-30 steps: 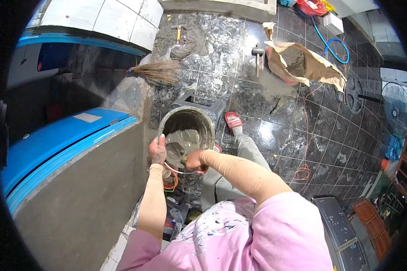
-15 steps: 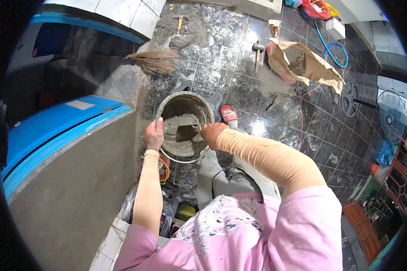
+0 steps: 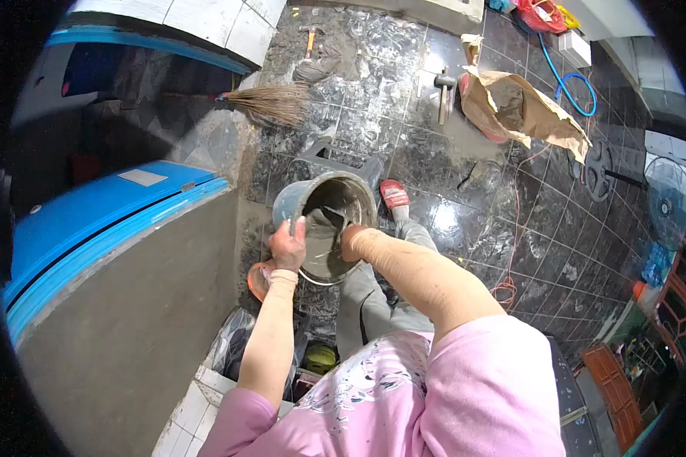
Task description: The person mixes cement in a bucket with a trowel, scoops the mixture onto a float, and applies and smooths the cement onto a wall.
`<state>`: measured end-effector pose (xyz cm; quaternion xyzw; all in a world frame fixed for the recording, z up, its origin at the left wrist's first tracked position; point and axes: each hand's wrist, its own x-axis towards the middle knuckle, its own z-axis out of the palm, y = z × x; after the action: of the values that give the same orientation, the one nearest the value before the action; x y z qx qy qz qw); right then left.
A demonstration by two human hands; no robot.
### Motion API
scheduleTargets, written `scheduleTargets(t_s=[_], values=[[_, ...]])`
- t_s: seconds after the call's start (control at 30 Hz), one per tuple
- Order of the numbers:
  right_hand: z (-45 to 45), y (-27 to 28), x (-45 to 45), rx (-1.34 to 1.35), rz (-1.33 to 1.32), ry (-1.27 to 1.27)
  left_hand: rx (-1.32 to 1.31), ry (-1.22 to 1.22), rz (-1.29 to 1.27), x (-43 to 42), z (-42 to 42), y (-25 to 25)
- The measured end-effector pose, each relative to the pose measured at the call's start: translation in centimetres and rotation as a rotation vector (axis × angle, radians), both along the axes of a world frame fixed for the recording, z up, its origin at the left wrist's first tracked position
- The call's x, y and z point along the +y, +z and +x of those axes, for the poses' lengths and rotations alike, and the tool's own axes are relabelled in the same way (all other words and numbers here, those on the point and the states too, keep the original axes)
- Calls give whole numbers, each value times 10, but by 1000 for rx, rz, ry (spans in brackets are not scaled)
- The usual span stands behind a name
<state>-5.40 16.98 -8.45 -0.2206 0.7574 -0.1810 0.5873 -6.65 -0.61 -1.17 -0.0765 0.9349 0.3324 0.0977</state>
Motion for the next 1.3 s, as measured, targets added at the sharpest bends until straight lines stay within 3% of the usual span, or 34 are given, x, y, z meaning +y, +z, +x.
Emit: scheduleTargets(t_s=[0.03,0.1,0.17,0.2,0.33,0.43,0.57,0.7,0.8,0.9,1.0,1.07,1.17,1.2,1.23,1.3], values=[[13,-39,-9,-205,-69,50,3,9,-13,2,5,1],[10,-41,-12,-572,-87,-75,30,24,-29,6,4,-5],[-11,38,-4,-908,12,-437,44,48,21,5,7,-10],[-19,63,-3,-991,8,-503,41,39,9,3,12,-9],[-21,72,6,-1220,-293,-753,-48,104,69,-10,-3,7],[-15,84,13,-1335,-357,-1011,-79,139,60,-32,-13,2],[-13,110,28,-985,-410,-1117,-148,206,50,-47,-24,-5],[-42,108,41,-503,28,-683,-145,205,-3,-51,-25,-5],[-38,95,31,-59,51,-477,-61,152,-10,-45,-16,0],[-29,80,12,143,81,-438,-170,184,-16,-40,-17,2],[1,44,-13,37,116,-325,-107,141,-24,-32,-14,3],[-1,68,-13,11,112,-196,-58,151,44,-32,-19,-1],[13,59,4,93,-104,275,-130,116,-39,-25,-28,6],[8,59,11,22,-94,224,-117,131,-31,-24,-35,6],[-1,70,22,160,-135,173,-115,144,-30,-26,-36,7],[-26,95,37,140,-28,113,-136,201,5,-32,-38,4]])
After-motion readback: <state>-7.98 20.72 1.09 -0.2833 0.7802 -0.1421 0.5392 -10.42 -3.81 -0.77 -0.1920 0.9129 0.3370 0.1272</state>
